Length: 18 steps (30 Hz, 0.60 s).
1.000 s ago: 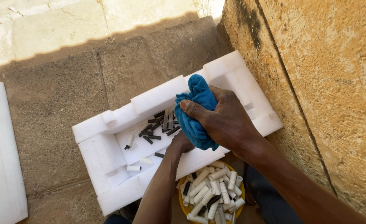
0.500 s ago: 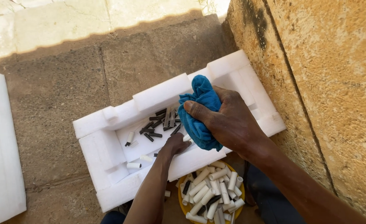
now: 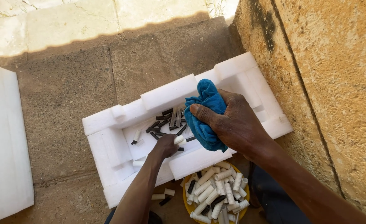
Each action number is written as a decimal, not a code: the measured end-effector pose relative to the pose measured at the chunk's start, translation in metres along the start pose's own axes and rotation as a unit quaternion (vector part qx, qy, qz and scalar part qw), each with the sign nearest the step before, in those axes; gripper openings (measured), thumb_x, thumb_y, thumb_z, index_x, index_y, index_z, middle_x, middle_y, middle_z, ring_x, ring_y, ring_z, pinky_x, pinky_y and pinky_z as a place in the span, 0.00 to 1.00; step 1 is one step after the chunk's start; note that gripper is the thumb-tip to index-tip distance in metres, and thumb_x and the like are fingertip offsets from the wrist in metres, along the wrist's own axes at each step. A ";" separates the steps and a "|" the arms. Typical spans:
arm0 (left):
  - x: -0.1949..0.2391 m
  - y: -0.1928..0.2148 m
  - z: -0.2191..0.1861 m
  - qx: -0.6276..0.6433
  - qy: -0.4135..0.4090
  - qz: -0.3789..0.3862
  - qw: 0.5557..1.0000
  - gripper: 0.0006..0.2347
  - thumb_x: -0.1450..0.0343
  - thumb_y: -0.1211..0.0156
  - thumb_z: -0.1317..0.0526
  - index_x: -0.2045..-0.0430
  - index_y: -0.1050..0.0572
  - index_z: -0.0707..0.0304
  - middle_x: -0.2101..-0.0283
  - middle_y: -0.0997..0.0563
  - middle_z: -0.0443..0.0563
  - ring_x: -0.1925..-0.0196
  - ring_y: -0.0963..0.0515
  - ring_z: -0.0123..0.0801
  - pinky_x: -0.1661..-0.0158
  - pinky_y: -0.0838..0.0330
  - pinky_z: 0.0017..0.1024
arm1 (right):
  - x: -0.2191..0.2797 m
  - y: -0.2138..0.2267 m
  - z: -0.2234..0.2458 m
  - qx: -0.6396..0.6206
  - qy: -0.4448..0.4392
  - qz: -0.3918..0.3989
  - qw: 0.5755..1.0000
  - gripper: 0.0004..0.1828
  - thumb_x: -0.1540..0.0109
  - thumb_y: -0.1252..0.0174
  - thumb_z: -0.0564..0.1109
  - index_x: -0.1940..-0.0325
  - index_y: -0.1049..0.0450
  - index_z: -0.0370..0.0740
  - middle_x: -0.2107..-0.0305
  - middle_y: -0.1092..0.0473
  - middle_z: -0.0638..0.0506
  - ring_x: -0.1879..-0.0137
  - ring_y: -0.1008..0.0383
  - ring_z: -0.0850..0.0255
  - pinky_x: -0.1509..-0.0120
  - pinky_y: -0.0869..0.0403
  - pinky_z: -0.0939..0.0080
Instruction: The person sits on the ground and wipes small white and black plastic pipe fittings with a blue cloth. They pick up the fittings from a white styrofoam box and a yellow bowl, clean them individually, and place them back into the containers.
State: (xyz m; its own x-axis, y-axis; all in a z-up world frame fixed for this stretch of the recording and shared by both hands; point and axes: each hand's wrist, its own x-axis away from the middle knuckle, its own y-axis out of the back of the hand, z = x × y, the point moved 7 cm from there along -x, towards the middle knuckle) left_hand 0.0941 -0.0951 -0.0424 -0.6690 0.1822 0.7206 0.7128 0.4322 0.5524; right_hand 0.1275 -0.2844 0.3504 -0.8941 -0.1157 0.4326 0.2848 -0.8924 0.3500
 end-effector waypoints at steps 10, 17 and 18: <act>0.003 -0.016 -0.019 -0.071 0.015 0.100 0.992 0.23 0.28 0.44 0.56 0.37 0.29 0.64 0.47 0.18 0.69 0.43 0.19 0.58 0.44 0.25 0.52 | -0.002 0.009 0.002 -0.002 0.001 -0.007 1.000 0.21 0.39 0.36 0.62 0.64 0.25 0.42 0.80 0.25 0.46 0.71 0.20 0.56 0.61 0.18 0.55; 0.035 0.000 -0.028 0.020 0.066 0.099 0.993 0.25 0.28 0.48 0.47 0.36 0.28 0.56 0.40 0.21 0.66 0.34 0.25 0.56 0.34 0.32 0.49 | -0.003 0.009 -0.003 0.009 -0.003 -0.003 1.000 0.23 0.40 0.35 0.64 0.62 0.25 0.41 0.77 0.24 0.43 0.69 0.19 0.52 0.58 0.18 0.52; 0.031 -0.002 -0.026 0.019 0.066 0.097 0.993 0.25 0.28 0.48 0.47 0.36 0.28 0.56 0.40 0.21 0.66 0.34 0.25 0.56 0.34 0.32 0.49 | -0.005 0.008 -0.002 0.008 0.000 -0.003 1.000 0.23 0.40 0.35 0.64 0.62 0.25 0.41 0.77 0.24 0.43 0.69 0.19 0.52 0.58 0.18 0.52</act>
State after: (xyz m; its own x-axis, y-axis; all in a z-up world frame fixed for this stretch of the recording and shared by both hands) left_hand 0.0771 -0.1133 -0.0104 -0.4854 0.1490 0.8615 0.8150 0.4339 0.3841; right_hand 0.1336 -0.2920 0.3496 -0.8959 -0.1099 0.4305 0.2848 -0.8857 0.3667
